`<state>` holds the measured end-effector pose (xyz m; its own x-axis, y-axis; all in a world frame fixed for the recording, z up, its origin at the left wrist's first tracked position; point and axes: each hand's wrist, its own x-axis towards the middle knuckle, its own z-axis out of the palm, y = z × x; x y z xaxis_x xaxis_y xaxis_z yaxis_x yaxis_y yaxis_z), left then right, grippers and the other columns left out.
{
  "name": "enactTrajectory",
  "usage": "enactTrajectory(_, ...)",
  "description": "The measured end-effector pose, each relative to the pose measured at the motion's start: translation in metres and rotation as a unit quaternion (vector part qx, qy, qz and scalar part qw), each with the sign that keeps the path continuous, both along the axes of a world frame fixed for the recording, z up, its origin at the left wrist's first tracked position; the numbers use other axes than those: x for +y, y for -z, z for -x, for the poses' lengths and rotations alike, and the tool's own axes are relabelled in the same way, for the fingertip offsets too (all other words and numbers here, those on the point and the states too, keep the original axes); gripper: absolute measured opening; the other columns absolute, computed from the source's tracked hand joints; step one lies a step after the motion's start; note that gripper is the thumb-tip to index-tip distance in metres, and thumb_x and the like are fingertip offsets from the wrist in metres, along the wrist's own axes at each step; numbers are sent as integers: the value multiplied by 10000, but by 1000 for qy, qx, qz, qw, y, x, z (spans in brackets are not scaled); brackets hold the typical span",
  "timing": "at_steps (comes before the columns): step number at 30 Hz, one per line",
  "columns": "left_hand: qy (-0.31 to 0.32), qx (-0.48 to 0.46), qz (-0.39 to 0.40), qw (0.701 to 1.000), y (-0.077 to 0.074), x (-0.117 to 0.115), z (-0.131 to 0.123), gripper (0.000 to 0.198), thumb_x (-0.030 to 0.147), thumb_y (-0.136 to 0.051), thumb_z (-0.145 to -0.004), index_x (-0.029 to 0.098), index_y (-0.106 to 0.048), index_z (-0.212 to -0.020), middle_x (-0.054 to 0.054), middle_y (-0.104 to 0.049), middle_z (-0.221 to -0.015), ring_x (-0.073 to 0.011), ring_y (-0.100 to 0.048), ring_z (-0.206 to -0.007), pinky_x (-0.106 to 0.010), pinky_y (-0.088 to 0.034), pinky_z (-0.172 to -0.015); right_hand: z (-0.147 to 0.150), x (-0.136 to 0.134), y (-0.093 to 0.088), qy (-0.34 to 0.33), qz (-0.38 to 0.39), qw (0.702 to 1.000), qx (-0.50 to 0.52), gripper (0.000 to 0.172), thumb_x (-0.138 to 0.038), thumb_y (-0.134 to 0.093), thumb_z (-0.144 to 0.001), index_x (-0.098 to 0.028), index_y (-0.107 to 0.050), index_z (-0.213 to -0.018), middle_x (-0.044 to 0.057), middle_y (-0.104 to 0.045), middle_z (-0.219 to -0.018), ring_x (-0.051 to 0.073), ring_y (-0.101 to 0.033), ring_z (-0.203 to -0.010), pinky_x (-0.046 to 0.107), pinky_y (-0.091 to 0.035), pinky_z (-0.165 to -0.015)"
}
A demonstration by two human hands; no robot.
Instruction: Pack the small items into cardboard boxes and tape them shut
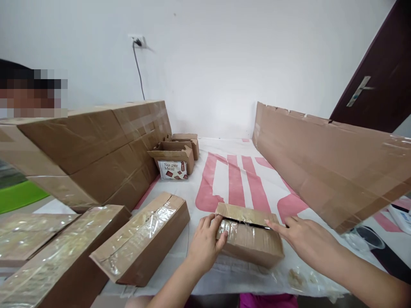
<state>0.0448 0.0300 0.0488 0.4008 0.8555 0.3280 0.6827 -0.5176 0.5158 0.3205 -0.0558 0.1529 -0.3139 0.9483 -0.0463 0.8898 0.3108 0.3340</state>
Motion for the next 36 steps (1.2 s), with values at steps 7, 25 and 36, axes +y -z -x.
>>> enactTrajectory(7,-5,-35,-21,999,6,-1,0,314,290,-542,-870,234,-568,-1178,-109,-565,-1245,-280,-540,-1157,-483,-494,-952,10,5,21,-96,-88,986,105,661,11,-458,-805,-338,-484,-1365,22,-635,-866,158,-614,-737,251,-432,-605)
enactTrajectory(25,15,-2,-67,998,3,-13,-12,351,280,-638,-812,240,-579,-1155,-116,-518,-1280,-320,-492,-1189,-503,-479,-942,-22,-9,12,9,-63,995,77,532,-59,-521,-831,-328,-593,-1285,46,-672,-848,199,-652,-749,292,-508,-626)
enactTrajectory(36,112,-139,-132,975,-2,-48,-2,160,93,-456,-908,231,-520,-959,-43,-583,-891,-163,-586,-809,-276,-506,-701,-71,32,124,146,-112,899,396,338,-320,-456,-886,-202,-681,-1108,97,-739,-1023,262,-689,-942,374,-551,-777)
